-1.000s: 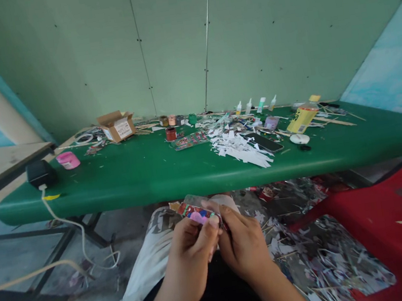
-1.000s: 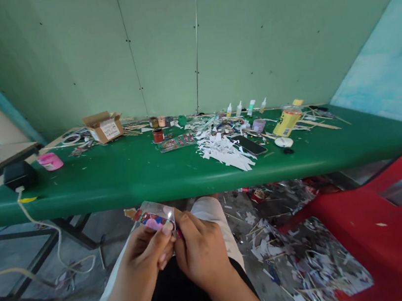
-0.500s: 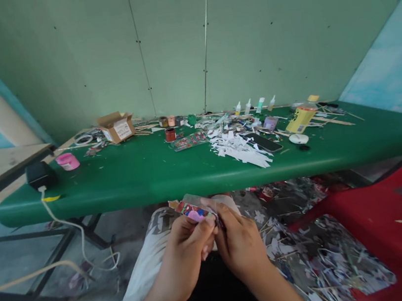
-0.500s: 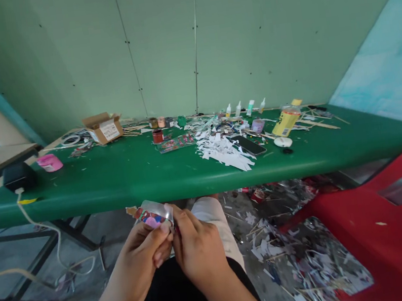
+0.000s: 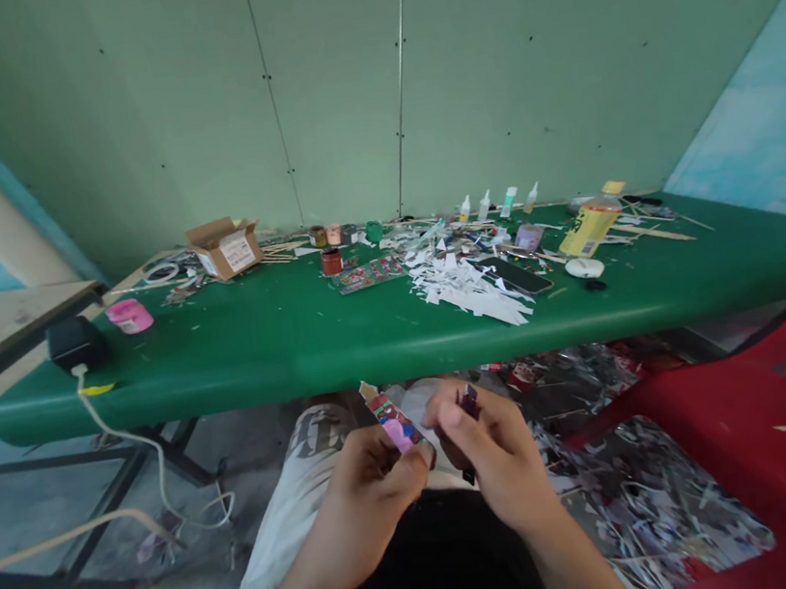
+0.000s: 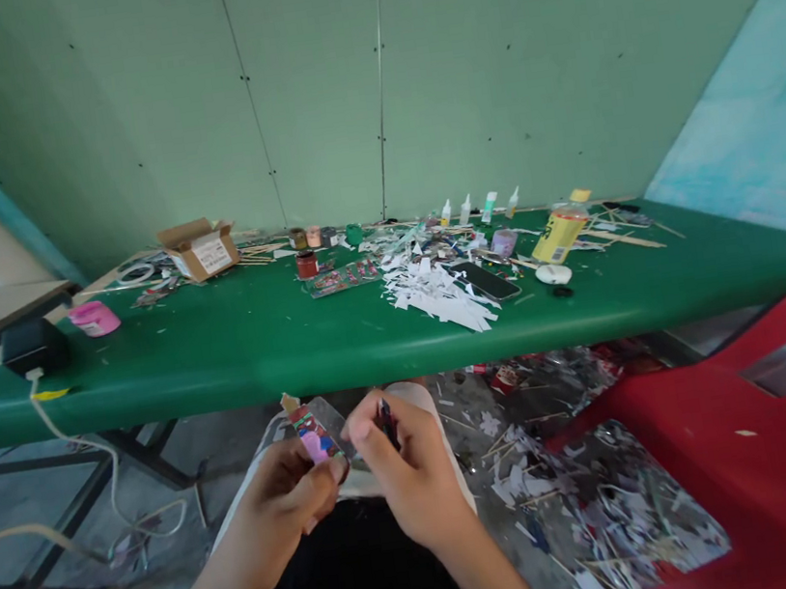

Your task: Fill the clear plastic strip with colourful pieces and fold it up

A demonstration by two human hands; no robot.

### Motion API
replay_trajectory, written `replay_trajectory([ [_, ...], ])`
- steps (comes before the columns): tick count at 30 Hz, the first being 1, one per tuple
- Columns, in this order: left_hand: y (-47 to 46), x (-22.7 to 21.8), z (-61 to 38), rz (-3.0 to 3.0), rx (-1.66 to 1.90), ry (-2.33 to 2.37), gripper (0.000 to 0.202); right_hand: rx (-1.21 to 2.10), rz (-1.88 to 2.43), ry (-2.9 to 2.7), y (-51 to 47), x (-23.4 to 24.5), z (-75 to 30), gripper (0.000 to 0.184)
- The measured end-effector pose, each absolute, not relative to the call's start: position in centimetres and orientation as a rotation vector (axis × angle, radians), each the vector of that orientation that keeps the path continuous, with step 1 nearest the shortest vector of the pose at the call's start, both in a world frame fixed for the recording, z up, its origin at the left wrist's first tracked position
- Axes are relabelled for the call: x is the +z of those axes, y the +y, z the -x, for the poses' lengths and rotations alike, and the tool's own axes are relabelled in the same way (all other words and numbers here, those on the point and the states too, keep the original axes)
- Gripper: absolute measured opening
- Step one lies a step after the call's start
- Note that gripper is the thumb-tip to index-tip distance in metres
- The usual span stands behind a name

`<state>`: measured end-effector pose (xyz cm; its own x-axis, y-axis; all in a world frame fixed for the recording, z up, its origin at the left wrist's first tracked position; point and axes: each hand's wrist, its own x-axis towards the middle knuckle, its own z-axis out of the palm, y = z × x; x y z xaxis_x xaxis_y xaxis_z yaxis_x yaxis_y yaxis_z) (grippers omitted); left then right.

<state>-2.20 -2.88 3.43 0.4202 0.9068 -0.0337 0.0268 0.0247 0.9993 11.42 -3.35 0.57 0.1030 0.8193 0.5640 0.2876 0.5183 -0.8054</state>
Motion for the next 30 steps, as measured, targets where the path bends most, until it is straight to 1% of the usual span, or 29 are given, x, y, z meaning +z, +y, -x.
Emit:
replay_trajectory([
  [3,-2.7,3.6,2.2,-1.325,0.916,0.93,0.035,0.674,1.016,-1.394,-3.6,1.3,-11.1,0.033],
  [6,-2.6,3.7,1.8,-1.281,1.023,0.894,0.037,0.646,0.951,-1.387,-3.9,1.8,-10.7,0.031],
  [9,-2.5,3.8,1.6,-1.28,1.105,0.891,0.039,0.514,0.938,-1.464,-4.0,1.5,-10.7,0.026],
  [12,-2.5,3.8,1.6,-1.252,1.145,0.908,0.041,0.239,1.038,-1.556,-3.7,0.5,-10.7,0.022],
  [14,-2.5,3.6,1.6,-1.265,1.176,0.91,0.041,0.041,1.059,-1.63,-3.5,-0.1,-10.5,0.028],
  [16,-2.5,3.4,1.7,-1.293,1.206,0.919,0.04,-0.084,1.053,-1.698,-3.3,-0.3,-10.3,0.034],
  [19,-2.7,3.1,1.8,-1.346,1.215,0.938,0.034,-0.163,1.084,-1.731,-3.1,-0.2,-10.0,0.037],
  [22,-2.8,2.9,1.7,-1.384,1.182,0.913,0.033,-0.162,1.097,-1.747,-3.1,0.1,-10.1,0.038],
  [25,-2.8,2.8,1.6,-1.387,1.201,0.88,0.034,-0.155,1.086,-1.786,-3.2,0.2,-10.3,0.035],
  [28,-2.8,2.5,1.5,-1.383,1.264,0.888,0.035,-0.228,1.099,-1.795,-3.1,0.1,-10.2,0.03],
  [30,-2.8,2.3,1.5,-1.391,1.264,0.88,0.036,-0.28,1.134,-1.782,-3.0,-0.2,-10.1,0.031],
])
